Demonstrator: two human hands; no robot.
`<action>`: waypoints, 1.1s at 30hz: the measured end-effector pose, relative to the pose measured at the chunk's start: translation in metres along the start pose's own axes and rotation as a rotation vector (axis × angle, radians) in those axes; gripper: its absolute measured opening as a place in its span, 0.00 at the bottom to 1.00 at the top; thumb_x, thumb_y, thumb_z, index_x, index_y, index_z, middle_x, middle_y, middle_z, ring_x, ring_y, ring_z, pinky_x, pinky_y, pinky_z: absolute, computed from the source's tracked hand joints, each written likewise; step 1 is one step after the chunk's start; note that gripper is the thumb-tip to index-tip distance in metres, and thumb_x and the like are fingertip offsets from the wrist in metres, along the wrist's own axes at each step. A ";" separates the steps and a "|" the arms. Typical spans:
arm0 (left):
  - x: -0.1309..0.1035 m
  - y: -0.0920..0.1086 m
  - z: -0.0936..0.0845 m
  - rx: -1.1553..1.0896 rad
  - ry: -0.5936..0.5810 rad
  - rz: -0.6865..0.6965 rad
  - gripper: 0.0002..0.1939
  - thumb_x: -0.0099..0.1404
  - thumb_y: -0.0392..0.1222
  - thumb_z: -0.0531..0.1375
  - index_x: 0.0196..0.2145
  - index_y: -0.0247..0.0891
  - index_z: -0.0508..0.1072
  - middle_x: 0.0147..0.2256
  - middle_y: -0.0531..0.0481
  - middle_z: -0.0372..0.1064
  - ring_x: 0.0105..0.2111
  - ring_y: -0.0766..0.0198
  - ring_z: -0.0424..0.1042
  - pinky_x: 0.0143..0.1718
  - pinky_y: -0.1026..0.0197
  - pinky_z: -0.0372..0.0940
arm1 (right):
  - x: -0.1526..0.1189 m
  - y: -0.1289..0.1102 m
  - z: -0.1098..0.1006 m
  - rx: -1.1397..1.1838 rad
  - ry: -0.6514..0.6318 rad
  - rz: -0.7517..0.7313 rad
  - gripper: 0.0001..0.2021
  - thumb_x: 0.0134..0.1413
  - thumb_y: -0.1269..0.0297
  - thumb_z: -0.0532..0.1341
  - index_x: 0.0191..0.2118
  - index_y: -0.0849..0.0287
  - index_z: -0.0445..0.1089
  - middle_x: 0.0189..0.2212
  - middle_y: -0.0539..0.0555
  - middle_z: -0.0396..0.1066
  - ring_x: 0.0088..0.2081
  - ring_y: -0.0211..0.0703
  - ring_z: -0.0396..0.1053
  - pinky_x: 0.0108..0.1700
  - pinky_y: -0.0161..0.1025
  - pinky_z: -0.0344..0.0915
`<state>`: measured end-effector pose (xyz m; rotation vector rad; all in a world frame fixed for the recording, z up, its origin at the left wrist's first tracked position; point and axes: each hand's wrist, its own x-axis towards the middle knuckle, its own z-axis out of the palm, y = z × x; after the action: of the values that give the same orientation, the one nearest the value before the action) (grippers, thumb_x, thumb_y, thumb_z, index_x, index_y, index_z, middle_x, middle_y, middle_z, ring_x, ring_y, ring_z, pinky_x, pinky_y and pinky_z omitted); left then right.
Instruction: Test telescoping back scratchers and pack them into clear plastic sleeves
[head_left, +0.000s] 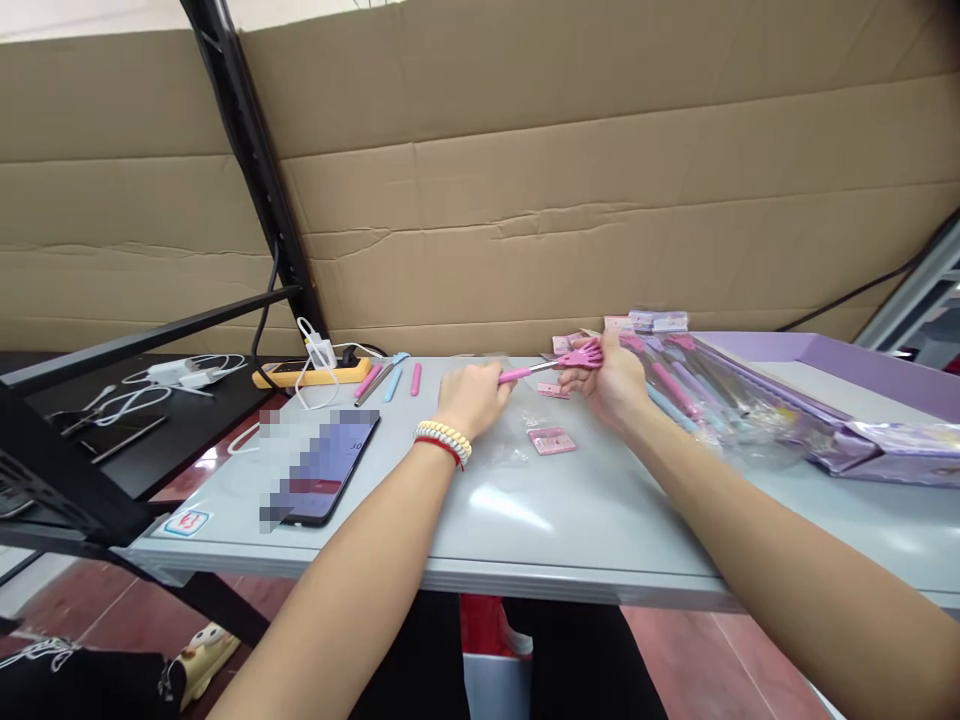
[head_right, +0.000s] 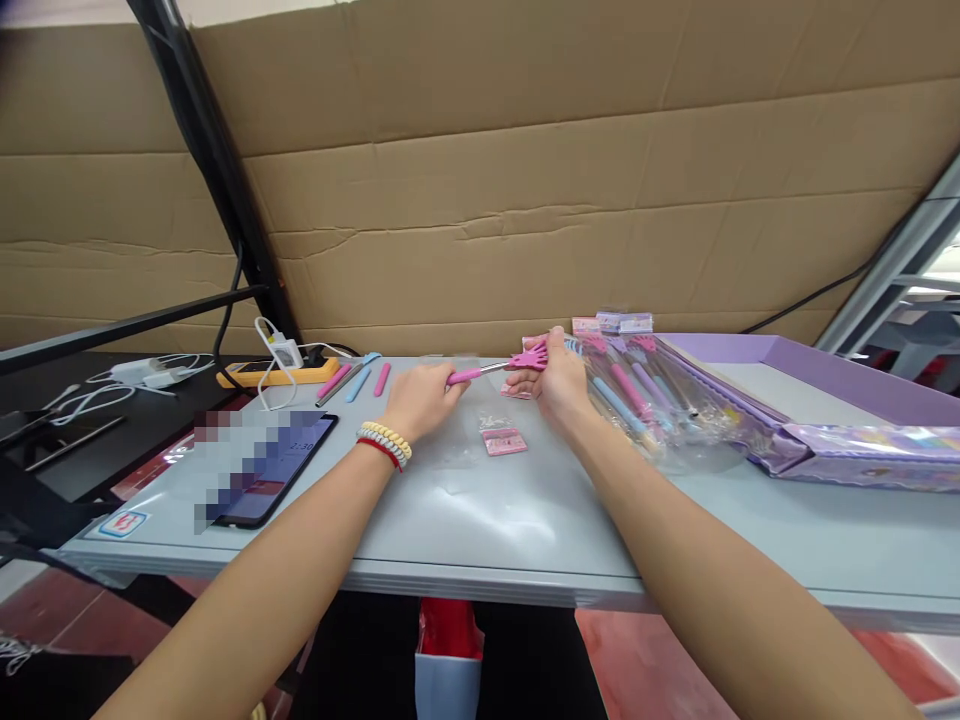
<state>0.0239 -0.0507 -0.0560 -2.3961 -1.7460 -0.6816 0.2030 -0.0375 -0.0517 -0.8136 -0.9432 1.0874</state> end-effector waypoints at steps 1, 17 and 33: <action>0.000 -0.003 0.000 -0.004 -0.013 -0.019 0.17 0.67 0.53 0.48 0.36 0.40 0.71 0.34 0.42 0.73 0.36 0.52 0.72 0.35 0.56 0.61 | 0.001 -0.002 -0.002 0.012 0.026 0.017 0.23 0.56 0.40 0.51 0.29 0.58 0.62 0.17 0.51 0.67 0.16 0.38 0.65 0.16 0.35 0.63; -0.001 -0.010 0.006 -0.359 -0.042 0.047 0.25 0.68 0.61 0.41 0.41 0.41 0.68 0.35 0.49 0.73 0.35 0.59 0.70 0.35 0.59 0.60 | -0.003 0.010 -0.007 -0.189 -0.279 0.071 0.22 0.45 0.44 0.63 0.21 0.59 0.62 0.14 0.50 0.65 0.15 0.35 0.61 0.15 0.32 0.58; 0.003 -0.031 0.022 -0.102 -0.379 -0.013 0.30 0.64 0.53 0.47 0.58 0.35 0.62 0.63 0.38 0.49 0.64 0.49 0.46 0.60 0.49 0.45 | -0.009 0.004 -0.018 -0.820 -0.411 0.121 0.14 0.50 0.52 0.60 0.28 0.58 0.62 0.10 0.43 0.55 0.10 0.31 0.47 0.16 0.33 0.42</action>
<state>0.0028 -0.0305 -0.0802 -2.7300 -1.8996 -0.3378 0.2169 -0.0463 -0.0640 -1.3475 -1.7610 0.9795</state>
